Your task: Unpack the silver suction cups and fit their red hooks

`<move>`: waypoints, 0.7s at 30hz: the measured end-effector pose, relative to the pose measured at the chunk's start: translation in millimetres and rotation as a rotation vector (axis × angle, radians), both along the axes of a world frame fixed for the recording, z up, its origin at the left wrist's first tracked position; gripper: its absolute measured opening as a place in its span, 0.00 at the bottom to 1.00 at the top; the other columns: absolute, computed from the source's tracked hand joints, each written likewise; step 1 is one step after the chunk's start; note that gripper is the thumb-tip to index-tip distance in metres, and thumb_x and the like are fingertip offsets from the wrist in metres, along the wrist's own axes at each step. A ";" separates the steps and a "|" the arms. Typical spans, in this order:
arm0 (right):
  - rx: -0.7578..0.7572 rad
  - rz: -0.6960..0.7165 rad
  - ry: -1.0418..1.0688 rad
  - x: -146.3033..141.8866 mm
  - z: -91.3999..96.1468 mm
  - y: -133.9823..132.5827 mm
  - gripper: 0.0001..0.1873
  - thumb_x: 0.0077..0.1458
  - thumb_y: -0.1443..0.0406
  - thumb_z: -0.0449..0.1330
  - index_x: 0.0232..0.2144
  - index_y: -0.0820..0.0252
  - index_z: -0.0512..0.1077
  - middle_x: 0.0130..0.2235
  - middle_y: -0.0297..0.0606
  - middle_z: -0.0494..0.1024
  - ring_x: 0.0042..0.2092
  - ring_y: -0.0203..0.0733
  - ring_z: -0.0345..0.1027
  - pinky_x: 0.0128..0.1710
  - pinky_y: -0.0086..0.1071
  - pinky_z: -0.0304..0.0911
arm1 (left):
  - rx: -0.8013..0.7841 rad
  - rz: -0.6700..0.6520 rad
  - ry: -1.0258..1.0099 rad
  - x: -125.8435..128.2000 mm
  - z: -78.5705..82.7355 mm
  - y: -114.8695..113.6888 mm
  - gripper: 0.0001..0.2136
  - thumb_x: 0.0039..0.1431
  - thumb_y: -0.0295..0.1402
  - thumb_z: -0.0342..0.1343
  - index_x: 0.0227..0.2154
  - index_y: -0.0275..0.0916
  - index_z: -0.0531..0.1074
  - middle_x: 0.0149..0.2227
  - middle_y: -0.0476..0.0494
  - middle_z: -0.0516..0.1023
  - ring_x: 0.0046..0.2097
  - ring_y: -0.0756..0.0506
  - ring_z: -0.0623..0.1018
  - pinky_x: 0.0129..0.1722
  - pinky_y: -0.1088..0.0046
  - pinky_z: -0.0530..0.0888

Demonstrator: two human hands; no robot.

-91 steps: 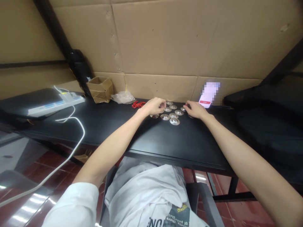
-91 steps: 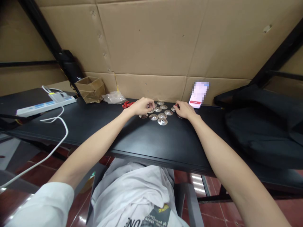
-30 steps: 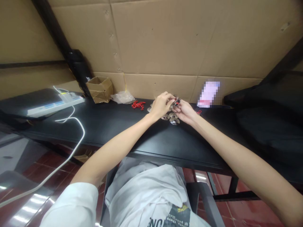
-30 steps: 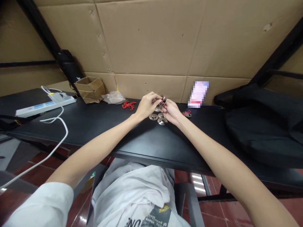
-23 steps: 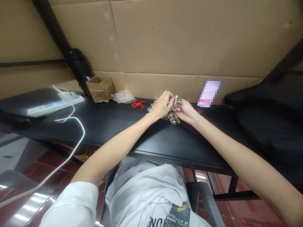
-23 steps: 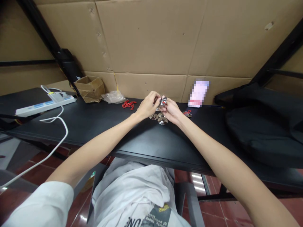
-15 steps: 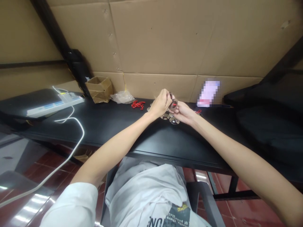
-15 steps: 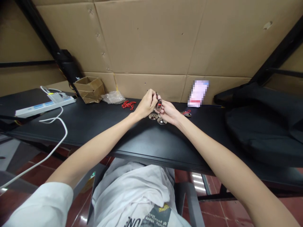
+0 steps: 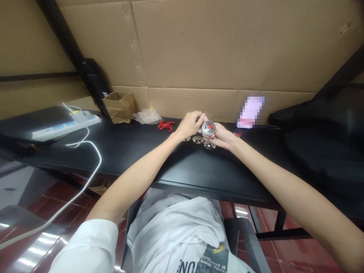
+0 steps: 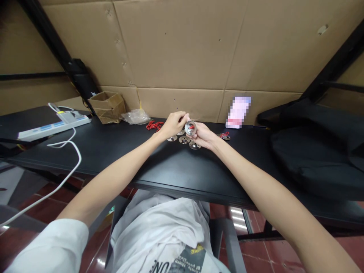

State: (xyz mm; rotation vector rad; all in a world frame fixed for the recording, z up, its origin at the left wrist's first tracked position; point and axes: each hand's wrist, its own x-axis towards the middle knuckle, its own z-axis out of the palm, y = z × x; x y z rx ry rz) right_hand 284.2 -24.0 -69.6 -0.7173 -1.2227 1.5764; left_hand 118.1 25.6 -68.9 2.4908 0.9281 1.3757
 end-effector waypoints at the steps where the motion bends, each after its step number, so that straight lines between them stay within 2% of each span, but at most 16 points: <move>1: 0.000 -0.001 0.001 1.0 0.6 1.0 0.20 0.65 0.55 0.72 0.27 0.59 0.71 0.19 0.25 0.62 0.19 0.27 0.46 0.19 0.24 0.55 | -0.035 -0.016 -0.035 0.3 1.1 -1.3 0.20 0.77 0.39 0.48 0.26 0.40 0.66 0.27 0.47 0.74 0.31 0.48 0.69 0.36 0.68 0.64; 4: 0.017 -0.001 0.018 5.1 3.6 4.8 0.19 0.64 0.55 0.73 0.29 0.59 0.73 0.22 0.27 0.65 0.21 0.28 0.46 0.17 0.24 0.53 | -0.122 -0.033 -0.144 3.0 3.7 -6.4 0.24 0.78 0.44 0.46 0.25 0.39 0.68 0.25 0.49 0.72 0.30 0.48 0.69 0.34 0.68 0.63; 10: 0.079 -0.031 0.024 6.4 6.6 6.5 0.20 0.60 0.53 0.76 0.31 0.60 0.75 0.24 0.27 0.66 0.22 0.28 0.47 0.16 0.25 0.51 | -0.146 -0.023 -0.356 15.1 1.8 -11.0 0.28 0.76 0.55 0.47 0.24 0.40 0.67 0.24 0.49 0.69 0.30 0.48 0.67 0.33 0.68 0.63; 15: 0.049 -0.136 0.017 9.1 3.5 6.8 0.25 0.54 0.54 0.80 0.25 0.59 0.69 0.23 0.27 0.64 0.22 0.27 0.46 0.16 0.24 0.47 | -0.206 -0.067 -0.551 11.9 6.2 0.5 0.29 0.73 0.61 0.47 0.27 0.41 0.67 0.24 0.50 0.66 0.30 0.48 0.69 0.34 0.69 0.68; 17: 0.028 -0.184 0.033 12.0 4.5 7.8 0.26 0.53 0.55 0.80 0.24 0.59 0.68 0.22 0.25 0.61 0.23 0.28 0.45 0.17 0.24 0.47 | -0.220 -0.143 -0.535 9.9 7.8 1.9 0.28 0.72 0.61 0.51 0.28 0.41 0.68 0.25 0.50 0.68 0.30 0.48 0.71 0.35 0.70 0.70; 21: 0.025 -0.271 0.060 14.3 8.6 9.2 0.26 0.55 0.53 0.79 0.24 0.58 0.69 0.21 0.23 0.57 0.22 0.28 0.46 0.18 0.25 0.48 | -0.231 -0.303 -0.393 15.1 3.1 -7.3 0.23 0.69 0.57 0.60 0.35 0.39 0.75 0.32 0.46 0.79 0.35 0.49 0.76 0.40 0.71 0.73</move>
